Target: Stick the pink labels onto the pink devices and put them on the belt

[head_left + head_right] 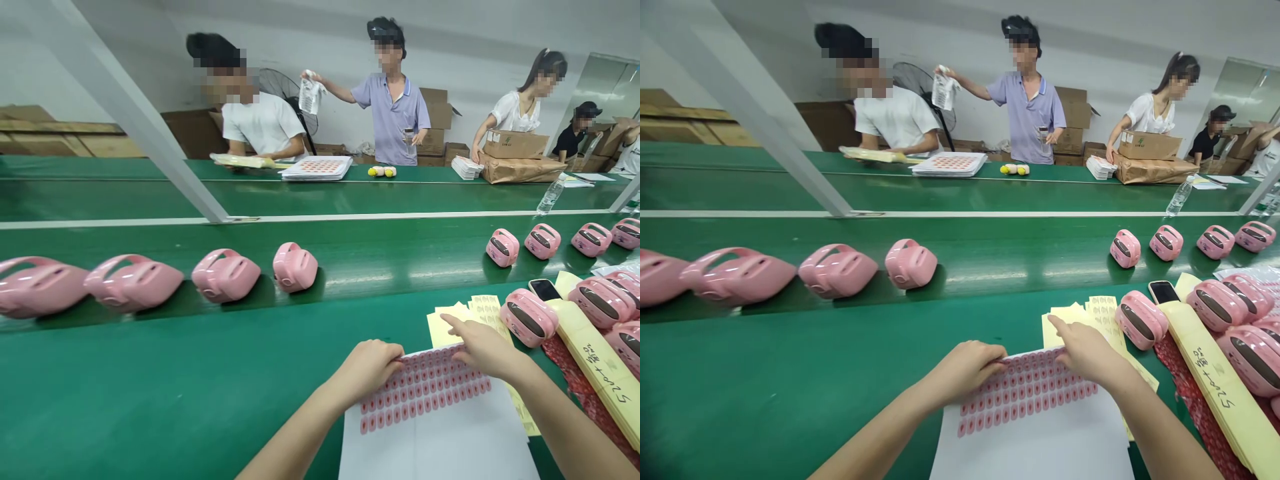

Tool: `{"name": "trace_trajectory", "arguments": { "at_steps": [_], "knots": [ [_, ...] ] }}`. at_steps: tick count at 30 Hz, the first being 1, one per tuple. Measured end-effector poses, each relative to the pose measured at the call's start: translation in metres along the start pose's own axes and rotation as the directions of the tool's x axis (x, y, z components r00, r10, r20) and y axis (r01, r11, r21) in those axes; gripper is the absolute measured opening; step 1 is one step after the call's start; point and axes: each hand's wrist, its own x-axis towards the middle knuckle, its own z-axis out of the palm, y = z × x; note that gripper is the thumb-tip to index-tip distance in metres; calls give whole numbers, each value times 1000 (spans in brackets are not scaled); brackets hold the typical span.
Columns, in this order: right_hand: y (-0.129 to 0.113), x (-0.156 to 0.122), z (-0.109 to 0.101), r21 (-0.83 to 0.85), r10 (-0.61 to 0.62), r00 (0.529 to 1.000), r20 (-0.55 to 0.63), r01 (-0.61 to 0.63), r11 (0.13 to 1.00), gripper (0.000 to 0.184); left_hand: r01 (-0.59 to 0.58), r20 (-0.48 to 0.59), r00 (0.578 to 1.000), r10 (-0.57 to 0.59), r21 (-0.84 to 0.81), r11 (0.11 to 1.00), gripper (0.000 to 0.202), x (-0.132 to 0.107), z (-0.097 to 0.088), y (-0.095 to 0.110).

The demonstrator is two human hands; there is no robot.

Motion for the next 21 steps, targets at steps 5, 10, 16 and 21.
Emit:
{"name": "trace_trajectory", "arguments": {
  "at_steps": [5,10,16,21],
  "knots": [
    [-10,8,4,-20,-86,996,32,87,996,62,-44,24,999,45,-40,998,27,-4,-2,-5],
    [-4,15,3,100,-35,998,56,29,995,58,39,26,999,-35,-191,981,29,-12,-6,-22],
    [7,18,-2,154,-29,996,86,16,988,68,48,65,997,-30,-300,953,29,-11,-2,-36],
    [21,19,-3,125,12,997,72,-21,992,49,74,133,991,9,-602,795,39,-15,0,-58]
  ]
}}
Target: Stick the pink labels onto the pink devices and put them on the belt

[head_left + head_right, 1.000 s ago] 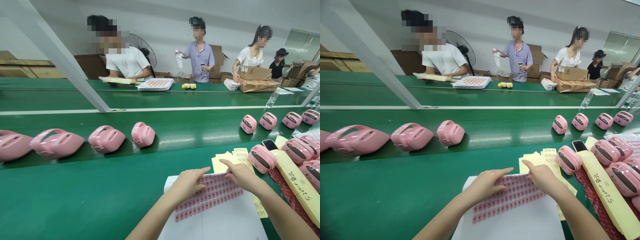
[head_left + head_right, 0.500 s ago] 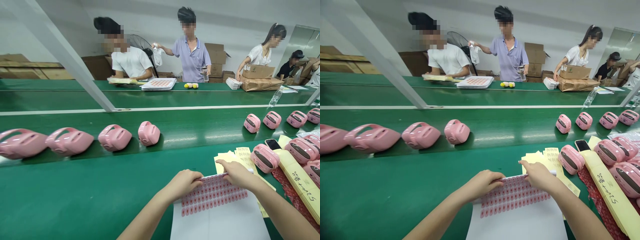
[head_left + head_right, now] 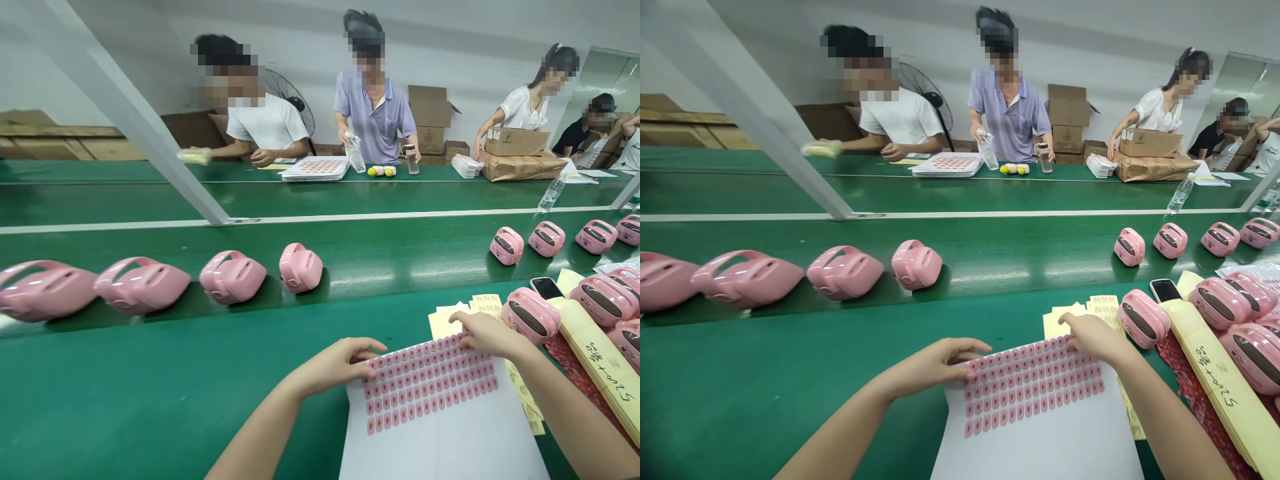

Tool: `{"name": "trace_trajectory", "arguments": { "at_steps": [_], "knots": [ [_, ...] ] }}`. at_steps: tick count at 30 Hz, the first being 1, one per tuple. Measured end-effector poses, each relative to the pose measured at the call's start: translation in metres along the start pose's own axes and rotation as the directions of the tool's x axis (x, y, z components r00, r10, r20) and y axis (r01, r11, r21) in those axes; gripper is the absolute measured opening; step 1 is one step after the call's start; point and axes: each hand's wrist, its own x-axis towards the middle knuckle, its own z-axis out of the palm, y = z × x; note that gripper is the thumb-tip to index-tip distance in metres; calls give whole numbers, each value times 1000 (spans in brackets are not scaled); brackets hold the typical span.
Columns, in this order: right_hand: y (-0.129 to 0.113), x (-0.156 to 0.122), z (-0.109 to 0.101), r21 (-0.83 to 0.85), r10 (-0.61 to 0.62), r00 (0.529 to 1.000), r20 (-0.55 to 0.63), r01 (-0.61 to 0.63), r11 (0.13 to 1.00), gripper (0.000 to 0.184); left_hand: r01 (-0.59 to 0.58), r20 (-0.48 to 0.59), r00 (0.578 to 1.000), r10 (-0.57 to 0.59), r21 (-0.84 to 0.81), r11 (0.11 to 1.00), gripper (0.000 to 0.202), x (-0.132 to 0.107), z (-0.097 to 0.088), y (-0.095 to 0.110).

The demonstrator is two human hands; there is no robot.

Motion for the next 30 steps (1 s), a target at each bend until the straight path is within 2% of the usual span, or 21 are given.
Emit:
{"name": "trace_trajectory", "arguments": {
  "at_steps": [2,7,9,10,11,13,14,15,17,18,19,21,22,23,24,25,26,28,30],
  "knots": [
    [4,4,1,22,-3,1000,-18,3,1000,45,-9,-35,999,5,-116,993,36,1,-2,-10],
    [12,7,0,56,13,995,-94,-8,998,52,-11,-290,956,-37,-162,987,34,15,-2,-34],
    [22,-2,-5,42,27,970,-243,-18,999,51,-7,-365,929,-53,-162,987,34,23,-1,-43],
    [29,-9,-7,26,25,922,-387,-16,1000,50,-2,-409,910,-65,-162,987,35,27,0,-48],
    [38,-17,-10,-1,14,835,-551,-18,1000,49,5,-455,887,-79,-162,987,35,30,2,-52],
    [60,-35,-13,-65,-18,582,-813,-60,996,48,12,-542,834,-102,-166,986,35,36,6,-60],
    [72,-44,-13,-87,-24,511,-859,-100,991,49,11,-580,807,-111,-172,985,36,38,9,-63],
    [84,-51,-12,-91,-5,505,-863,-145,985,49,6,-611,783,-118,-182,983,38,39,12,-66],
    [102,-61,-7,-51,100,564,-820,-246,968,45,-10,-660,740,-132,-207,978,49,39,18,-71],
    [108,-63,-4,-15,170,582,-795,-300,954,45,-27,-695,706,-135,-217,976,56,38,22,-72],
    [111,-64,-2,26,236,580,-780,-348,937,47,-53,-739,660,-134,-224,973,62,36,26,-72],
    [109,-65,1,120,330,526,-784,-393,912,49,-157,-837,533,-123,-240,958,67,29,37,-67],
    [104,-64,1,179,361,492,-792,-377,909,49,-240,-873,474,-112,-250,938,66,25,44,-62],
    [97,-63,0,253,391,465,-794,-333,908,49,-339,-891,443,-101,-271,901,62,21,53,-56],
    [88,-62,-1,341,425,453,-784,-259,904,48,-458,-894,441,-75,-296,838,58,18,62,-48],
    [78,-59,-3,437,458,463,-759,-160,885,48,-552,-872,488,-35,-339,762,54,17,73,-39],
    [66,-56,-4,535,485,496,-720,-48,843,49,-617,-839,544,-4,-403,676,51,17,83,-30],
    [41,-45,-3,712,493,621,-609,155,685,55,-677,-730,676,106,-556,482,60,21,103,-13],
    [16,-30,5,835,423,767,-483,258,486,59,-649,-605,758,245,-659,380,77,29,118,-1]
  ]
}}
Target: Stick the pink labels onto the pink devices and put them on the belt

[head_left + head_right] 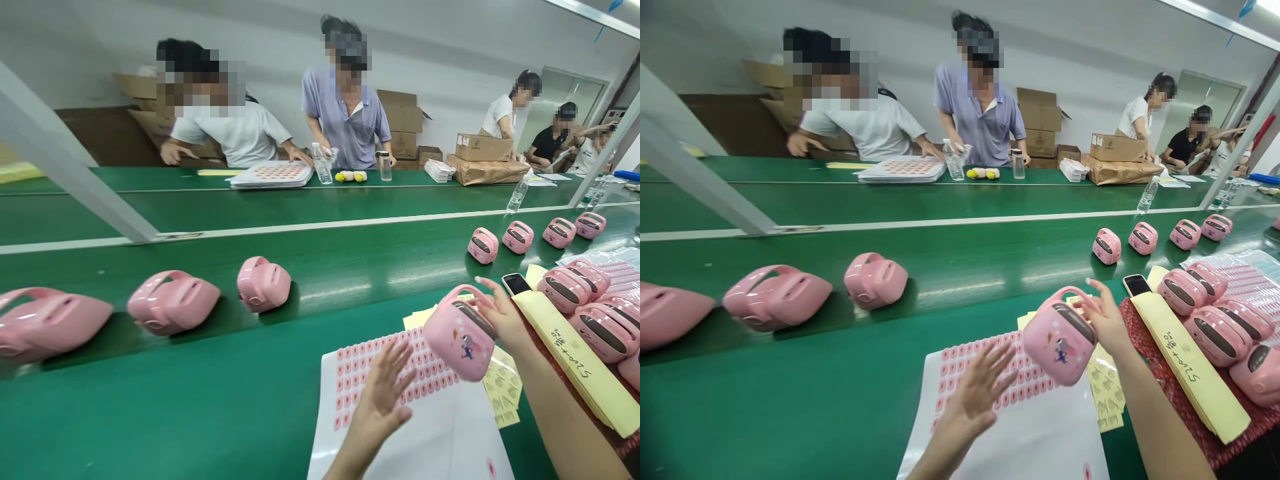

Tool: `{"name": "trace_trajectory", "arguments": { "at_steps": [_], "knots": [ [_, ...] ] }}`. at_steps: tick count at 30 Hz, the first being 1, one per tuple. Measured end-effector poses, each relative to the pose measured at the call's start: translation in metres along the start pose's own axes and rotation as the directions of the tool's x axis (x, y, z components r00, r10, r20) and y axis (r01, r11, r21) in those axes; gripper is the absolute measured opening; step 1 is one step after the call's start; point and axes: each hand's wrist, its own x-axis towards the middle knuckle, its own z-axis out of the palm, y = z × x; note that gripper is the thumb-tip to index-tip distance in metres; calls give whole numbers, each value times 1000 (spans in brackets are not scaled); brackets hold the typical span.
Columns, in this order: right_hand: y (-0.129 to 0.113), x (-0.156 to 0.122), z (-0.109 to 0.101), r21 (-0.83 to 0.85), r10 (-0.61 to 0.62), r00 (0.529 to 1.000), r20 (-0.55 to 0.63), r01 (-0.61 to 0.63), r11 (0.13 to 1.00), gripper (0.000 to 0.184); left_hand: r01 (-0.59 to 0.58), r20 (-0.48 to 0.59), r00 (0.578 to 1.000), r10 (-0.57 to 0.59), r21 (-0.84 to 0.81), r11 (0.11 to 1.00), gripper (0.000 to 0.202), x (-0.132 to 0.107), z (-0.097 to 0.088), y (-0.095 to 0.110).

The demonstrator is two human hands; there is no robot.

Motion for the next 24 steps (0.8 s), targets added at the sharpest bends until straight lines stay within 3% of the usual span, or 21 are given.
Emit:
{"name": "trace_trajectory", "arguments": {
  "at_steps": [3,6,10,12,14,18,21,24],
  "knots": [
    [8,-11,43,113,66,975,214,-92,989,54,101,236,968,-91,-33,994,92,2,6,-12],
    [19,-18,63,-2,-62,972,228,64,998,47,185,326,932,-159,-52,981,89,-3,-8,-21],
    [32,-2,46,-295,-299,935,188,345,891,48,187,139,977,-159,-214,959,75,-13,-32,-36],
    [41,13,32,-486,-326,930,172,368,793,49,134,53,991,-124,-305,943,71,-13,-38,-44],
    [53,25,24,-558,-312,932,186,361,747,53,88,28,996,-84,-354,931,68,-9,-41,-50],
    [75,27,29,-563,-313,923,226,385,731,57,62,5,998,-65,-391,918,69,0,-38,-50],
    [79,19,34,-547,-348,908,233,418,725,55,81,-113,982,-152,-476,876,71,1,-33,-42],
    [68,13,35,-520,-384,900,206,433,736,51,94,-223,950,-221,-470,878,67,-1,-29,-32]
  ]
}}
